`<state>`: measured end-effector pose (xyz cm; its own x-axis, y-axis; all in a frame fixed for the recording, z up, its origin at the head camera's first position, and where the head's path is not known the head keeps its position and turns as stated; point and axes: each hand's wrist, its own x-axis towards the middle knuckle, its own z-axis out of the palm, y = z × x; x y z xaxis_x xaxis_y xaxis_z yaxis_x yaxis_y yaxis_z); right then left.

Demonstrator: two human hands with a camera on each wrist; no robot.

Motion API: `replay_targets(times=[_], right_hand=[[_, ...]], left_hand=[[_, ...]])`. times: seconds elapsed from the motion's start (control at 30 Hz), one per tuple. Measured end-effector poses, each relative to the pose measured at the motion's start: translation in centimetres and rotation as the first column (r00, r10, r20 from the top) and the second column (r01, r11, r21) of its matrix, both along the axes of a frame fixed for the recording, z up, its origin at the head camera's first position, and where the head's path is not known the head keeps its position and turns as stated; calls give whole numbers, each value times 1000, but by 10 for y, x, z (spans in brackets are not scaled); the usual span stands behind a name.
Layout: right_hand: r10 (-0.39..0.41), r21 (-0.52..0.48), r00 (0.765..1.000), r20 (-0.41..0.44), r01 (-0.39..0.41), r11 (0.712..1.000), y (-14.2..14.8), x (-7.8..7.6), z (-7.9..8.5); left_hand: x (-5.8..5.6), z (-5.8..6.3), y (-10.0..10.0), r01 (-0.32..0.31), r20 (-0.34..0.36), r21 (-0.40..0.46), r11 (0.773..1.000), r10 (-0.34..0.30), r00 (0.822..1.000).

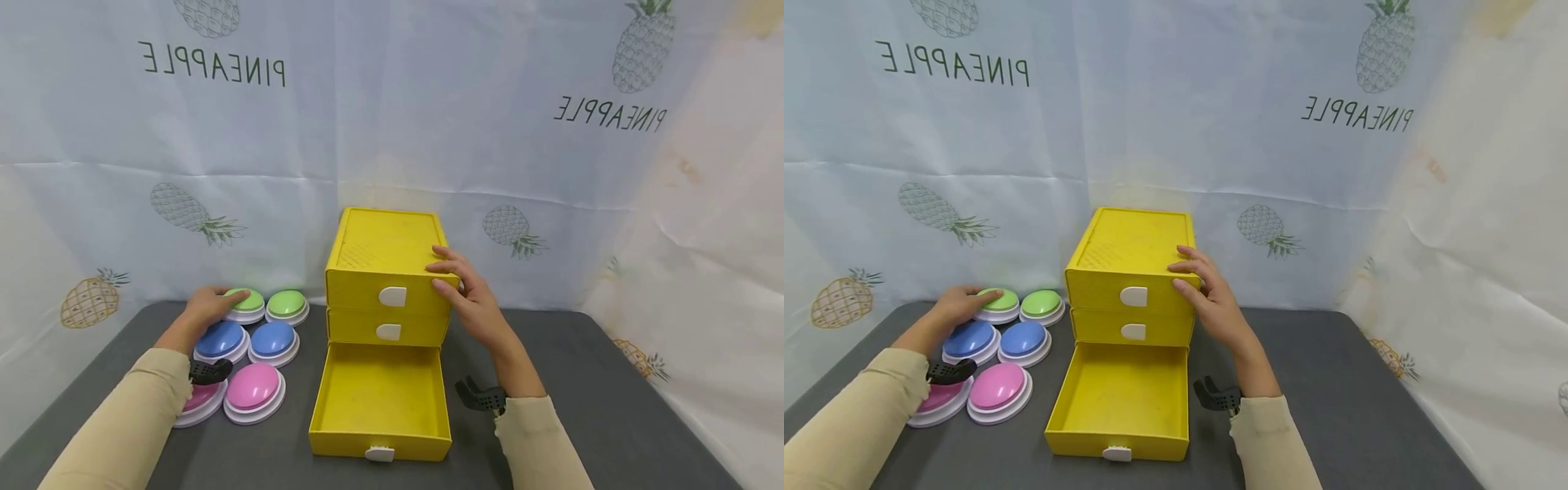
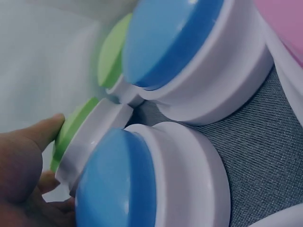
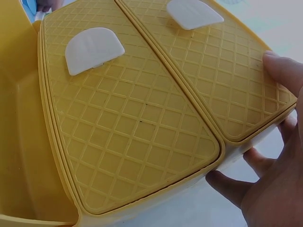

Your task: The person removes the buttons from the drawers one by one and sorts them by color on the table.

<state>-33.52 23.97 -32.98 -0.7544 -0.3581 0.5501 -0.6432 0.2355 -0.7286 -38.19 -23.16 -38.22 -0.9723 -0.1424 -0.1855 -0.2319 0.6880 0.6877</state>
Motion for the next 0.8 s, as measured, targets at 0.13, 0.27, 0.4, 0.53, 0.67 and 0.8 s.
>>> replay_targets(times=[0.13,0.27,0.4,0.53,0.67,0.8], right_hand=[[1,1,1000,4,-1,1000,-2,0,0],[0,-3,1000,1,0,1000,-3,-1,1],[4,0,1000,-1,-4,1000,-4,-1,0],[11,-1,1000,8,-11,1000,-5,0,1],[1,-7,1000,15,-1,1000,-3,1,1],[-10,2,1000,19,10,1000,0,1,0]], left_hand=[[0,0,-2,16,31,-40,999,-15,999],[-2,-3,-6,38,5,-44,998,-38,999],[-2,-10,-11,60,-22,-81,995,-62,998],[-1,-11,-14,87,-21,-103,991,-90,996],[-1,-4,-11,128,-48,-179,975,-138,989],[2,3,-5,134,-70,-261,956,-157,985]])
